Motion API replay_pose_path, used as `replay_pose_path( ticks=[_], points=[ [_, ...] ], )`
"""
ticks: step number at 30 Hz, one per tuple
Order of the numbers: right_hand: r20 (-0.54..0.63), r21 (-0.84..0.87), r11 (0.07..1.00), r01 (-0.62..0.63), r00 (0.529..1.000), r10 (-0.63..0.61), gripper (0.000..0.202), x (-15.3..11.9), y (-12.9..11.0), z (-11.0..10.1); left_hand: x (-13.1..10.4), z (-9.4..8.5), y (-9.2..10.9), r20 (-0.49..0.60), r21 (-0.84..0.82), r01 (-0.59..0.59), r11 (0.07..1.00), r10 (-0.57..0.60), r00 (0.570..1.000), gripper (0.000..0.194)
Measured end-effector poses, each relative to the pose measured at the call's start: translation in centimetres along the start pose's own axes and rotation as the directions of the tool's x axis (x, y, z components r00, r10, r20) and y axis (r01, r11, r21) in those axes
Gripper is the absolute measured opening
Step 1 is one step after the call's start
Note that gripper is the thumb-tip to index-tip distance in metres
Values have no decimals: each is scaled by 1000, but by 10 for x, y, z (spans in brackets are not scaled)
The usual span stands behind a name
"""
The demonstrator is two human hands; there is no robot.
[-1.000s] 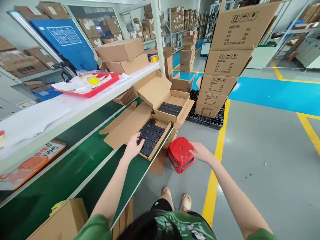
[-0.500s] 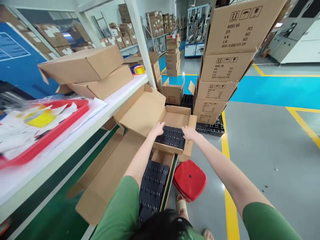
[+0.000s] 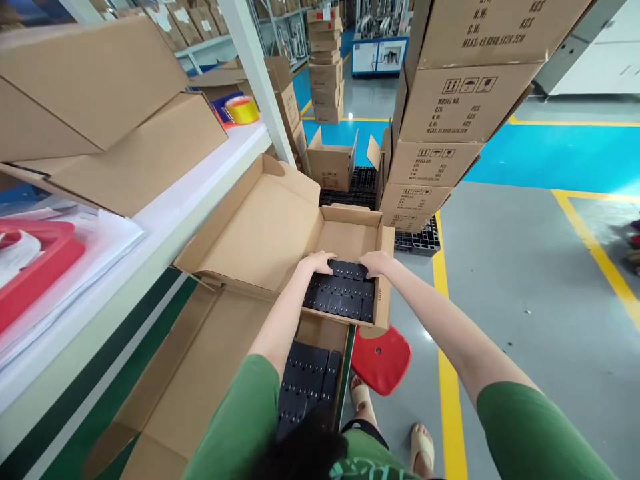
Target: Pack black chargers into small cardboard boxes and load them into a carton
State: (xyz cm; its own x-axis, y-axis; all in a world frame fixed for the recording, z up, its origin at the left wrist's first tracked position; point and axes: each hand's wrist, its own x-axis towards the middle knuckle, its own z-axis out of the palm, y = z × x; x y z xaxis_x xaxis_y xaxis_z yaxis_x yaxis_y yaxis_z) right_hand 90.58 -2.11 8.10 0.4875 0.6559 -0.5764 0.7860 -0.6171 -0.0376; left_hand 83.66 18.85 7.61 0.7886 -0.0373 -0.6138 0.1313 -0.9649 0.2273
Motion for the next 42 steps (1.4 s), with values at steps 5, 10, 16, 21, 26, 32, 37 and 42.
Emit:
replay_pose_path(
  ticks=[5, 10, 16, 21, 26, 32, 37, 42],
  points=[
    [-21, 42, 999, 14, 1000, -13, 48, 3, -1, 2, -3, 3, -5, -23, -6, 0, 1000, 0, 1000, 69],
    [-59, 121, 993, -5, 998, 12, 61, 0, -19, 20, 3, 9, -6, -33, 6, 15, 1000, -15, 999, 83],
    [-113, 165, 980, -110, 985, 130, 47, 5, -26, 22, 18, 19, -11, -91, 5, 8, 1000, -7, 996, 88],
    [-90, 191, 974, -124, 986, 143, 66, 5, -29, 19, 17, 25, -8, -140, 1, 40, 999, -40, 989, 93],
    [-134, 193, 963, -188, 967, 215, 49, 6, -36, 28, 14, 25, 0, -176, -21, 111, 994, -113, 978, 84],
    [-95, 207, 963, -172, 976, 195, 80, 4, -25, 23, 15, 25, 0, -233, -34, 144, 989, -148, 961, 87],
    [66, 203, 970, -134, 990, 123, 116, 5, -11, 6, 15, 20, -5, -221, 53, 120, 991, -106, 970, 100],
    [45, 199, 972, -121, 992, 115, 101, 9, -9, 1, 16, 22, -4, -246, 54, 109, 993, -92, 965, 86]
  ],
)
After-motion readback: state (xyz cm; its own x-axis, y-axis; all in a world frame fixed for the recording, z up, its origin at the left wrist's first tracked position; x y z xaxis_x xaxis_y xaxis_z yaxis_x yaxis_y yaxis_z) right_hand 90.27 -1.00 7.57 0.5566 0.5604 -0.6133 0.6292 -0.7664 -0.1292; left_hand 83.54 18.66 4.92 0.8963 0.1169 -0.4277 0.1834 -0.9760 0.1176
